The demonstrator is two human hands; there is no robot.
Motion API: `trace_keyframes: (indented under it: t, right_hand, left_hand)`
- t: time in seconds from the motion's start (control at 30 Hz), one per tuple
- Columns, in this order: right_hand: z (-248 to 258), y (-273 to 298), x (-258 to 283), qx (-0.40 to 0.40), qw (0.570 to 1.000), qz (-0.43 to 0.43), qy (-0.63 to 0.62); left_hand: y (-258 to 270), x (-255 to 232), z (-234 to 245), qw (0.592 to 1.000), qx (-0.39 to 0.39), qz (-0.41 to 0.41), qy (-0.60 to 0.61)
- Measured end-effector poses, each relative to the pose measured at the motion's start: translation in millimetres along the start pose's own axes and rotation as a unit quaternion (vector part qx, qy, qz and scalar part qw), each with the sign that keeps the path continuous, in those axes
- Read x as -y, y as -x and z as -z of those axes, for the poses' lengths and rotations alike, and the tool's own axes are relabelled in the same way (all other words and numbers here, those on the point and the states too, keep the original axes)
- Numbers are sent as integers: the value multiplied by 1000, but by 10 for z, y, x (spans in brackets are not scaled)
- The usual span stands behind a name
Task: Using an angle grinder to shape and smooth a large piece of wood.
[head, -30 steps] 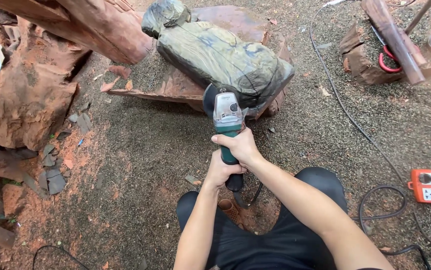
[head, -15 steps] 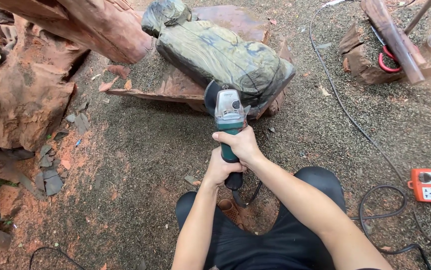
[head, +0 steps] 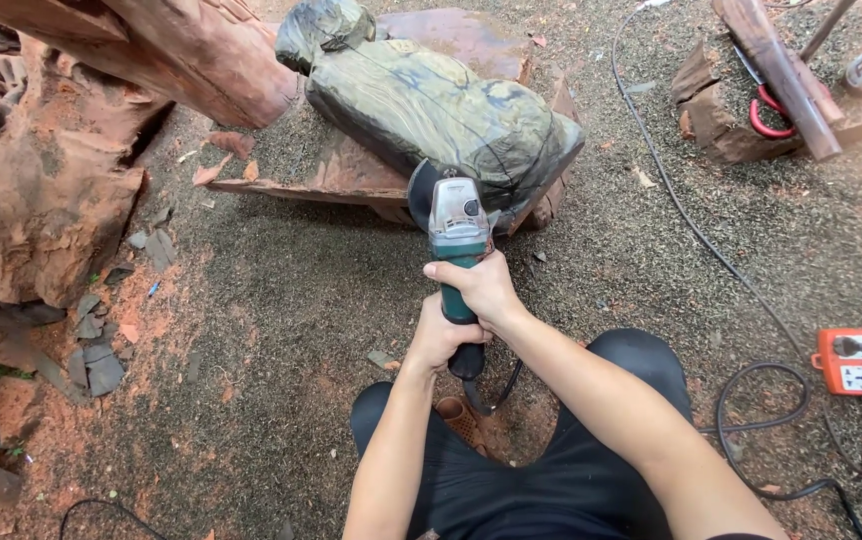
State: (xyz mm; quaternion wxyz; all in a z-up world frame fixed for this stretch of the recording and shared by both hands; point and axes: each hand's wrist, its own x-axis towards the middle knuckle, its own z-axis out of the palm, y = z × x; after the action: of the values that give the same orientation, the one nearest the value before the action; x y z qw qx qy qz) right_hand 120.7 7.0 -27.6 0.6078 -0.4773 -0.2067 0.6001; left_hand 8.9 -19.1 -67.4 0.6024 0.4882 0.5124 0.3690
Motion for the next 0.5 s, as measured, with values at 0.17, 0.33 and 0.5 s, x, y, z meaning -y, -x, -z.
trace_keyframes:
  t: [0.17, 0.33, 0.5]
  right_hand:
    - [-7, -3, -10, 1, 1000, -4, 20]
    - [-23, -96, -84, 33, 998, -9, 61]
    - [-68, -94, -18, 31, 997, -8, 74]
  left_hand:
    - [-1, 49, 15, 1000, 2, 2, 20]
    - [-55, 236, 25, 998, -6, -6, 55]
    - [-118, 259, 73, 998, -2, -2, 64]
